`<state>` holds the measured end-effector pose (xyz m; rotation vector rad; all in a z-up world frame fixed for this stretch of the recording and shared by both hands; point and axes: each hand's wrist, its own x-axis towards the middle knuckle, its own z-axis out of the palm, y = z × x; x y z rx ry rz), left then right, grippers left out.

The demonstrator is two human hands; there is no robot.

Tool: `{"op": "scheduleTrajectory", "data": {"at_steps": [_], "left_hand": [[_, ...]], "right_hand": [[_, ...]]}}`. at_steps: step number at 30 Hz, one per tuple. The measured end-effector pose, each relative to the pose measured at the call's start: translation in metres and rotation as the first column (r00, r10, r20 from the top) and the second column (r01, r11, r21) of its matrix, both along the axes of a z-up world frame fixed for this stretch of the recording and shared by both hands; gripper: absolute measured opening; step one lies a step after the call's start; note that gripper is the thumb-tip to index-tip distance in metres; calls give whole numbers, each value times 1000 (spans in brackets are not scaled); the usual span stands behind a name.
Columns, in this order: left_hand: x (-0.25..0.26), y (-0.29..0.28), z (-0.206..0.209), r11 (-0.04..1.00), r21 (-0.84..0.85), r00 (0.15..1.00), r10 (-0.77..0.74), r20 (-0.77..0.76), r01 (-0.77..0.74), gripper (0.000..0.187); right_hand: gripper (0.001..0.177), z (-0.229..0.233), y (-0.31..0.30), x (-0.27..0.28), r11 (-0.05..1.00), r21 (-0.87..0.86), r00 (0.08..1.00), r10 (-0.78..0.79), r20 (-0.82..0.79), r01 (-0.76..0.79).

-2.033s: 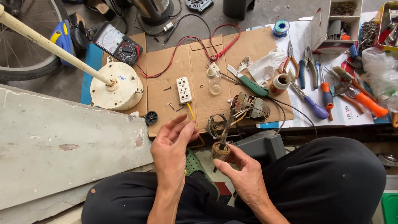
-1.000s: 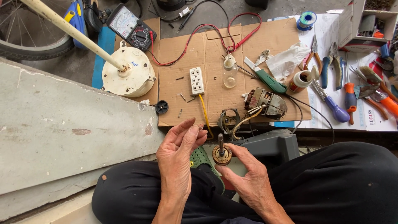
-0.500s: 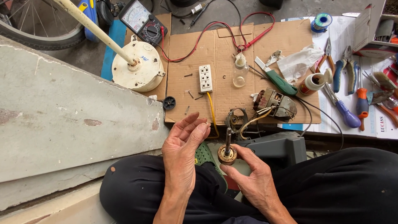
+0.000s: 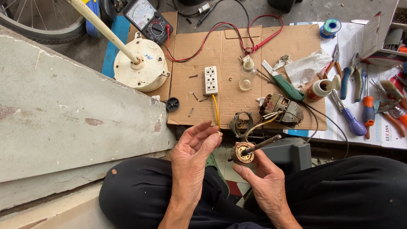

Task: The person applies lubricant to a motor rotor and stator, then inserts the rotor into the stator housing. They handle a small bottle of lubricant, a motor rotor, and a motor stator while sitting on the floor.

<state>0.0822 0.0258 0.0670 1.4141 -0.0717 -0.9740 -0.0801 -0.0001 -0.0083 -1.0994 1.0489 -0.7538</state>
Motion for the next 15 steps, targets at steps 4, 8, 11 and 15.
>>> {"op": "scheduleTrajectory", "data": {"at_steps": [4, 8, 11, 15], "left_hand": [[-6, 5, -11, 997, -13, 995, -74, 69, 75, 38], [-12, 13, -19, 981, 15, 968, -192, 161, 192, 30], [-15, 13, -22, 964, 84, 954, -264, 141, 254, 27], [-21, 11, -24, 952, 117, 930, -303, 208, 284, 27]], "right_hand": [[54, -6, 2, 0, 998, -54, 1000, -12, -18, 11], [49, -7, 3, -1, 990, -135, 990, -48, -133, 30], [53, -4, 2, 0, 989, -140, 984, -78, -160, 55], [50, 1, 1, 0, 990, -115, 980, -102, -171, 83]]}}
